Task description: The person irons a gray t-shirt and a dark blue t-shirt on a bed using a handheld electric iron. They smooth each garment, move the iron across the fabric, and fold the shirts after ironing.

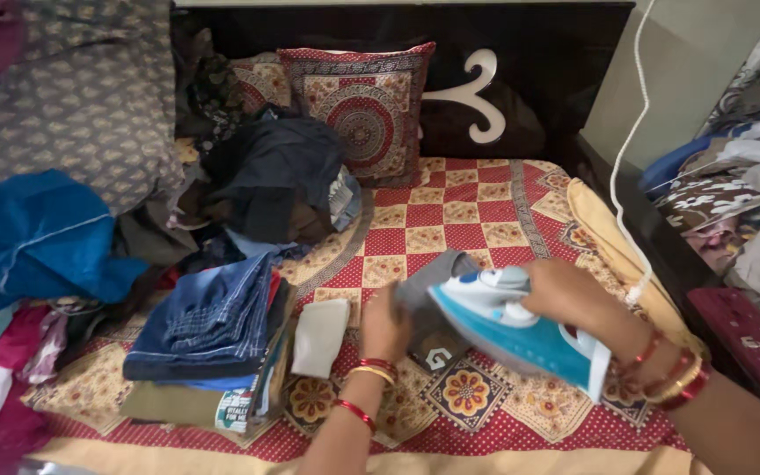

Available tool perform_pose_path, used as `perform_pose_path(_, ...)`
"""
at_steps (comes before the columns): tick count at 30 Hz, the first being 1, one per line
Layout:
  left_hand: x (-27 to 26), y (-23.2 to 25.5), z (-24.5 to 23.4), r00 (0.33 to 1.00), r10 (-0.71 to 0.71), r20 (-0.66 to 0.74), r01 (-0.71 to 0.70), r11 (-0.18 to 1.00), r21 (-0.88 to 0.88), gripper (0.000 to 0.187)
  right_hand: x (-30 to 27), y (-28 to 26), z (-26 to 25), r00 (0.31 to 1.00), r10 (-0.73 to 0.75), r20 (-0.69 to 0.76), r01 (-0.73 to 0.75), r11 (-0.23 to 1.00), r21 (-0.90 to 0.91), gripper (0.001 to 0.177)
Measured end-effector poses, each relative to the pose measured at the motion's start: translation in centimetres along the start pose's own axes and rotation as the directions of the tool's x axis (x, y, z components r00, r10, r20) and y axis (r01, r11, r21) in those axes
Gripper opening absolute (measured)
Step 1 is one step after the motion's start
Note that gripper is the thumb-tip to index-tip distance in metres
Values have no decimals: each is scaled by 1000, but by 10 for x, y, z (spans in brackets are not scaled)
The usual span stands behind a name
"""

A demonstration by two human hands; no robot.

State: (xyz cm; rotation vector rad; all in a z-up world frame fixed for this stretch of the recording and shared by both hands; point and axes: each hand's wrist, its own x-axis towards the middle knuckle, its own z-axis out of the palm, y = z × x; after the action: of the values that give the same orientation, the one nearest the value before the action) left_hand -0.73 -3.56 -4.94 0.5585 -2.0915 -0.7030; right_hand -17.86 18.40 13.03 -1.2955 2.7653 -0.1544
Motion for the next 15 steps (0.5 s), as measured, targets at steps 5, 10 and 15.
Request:
perform_pose_path(5,-6,28,37,934,-102,341,-22,939,342,84,44,9,19,997,6,-83,-4,1000,28,31)
perform_pose_path(10,3,56,14,731,-349,586,-21,848,530,108,86,0,44,981,25,-192,-26,1000,0,27)
perform_pose_path(15,5,64,9,716,-378,587,-2,839,544,115,134,2,42,969,85,-231,-86,996,5,25)
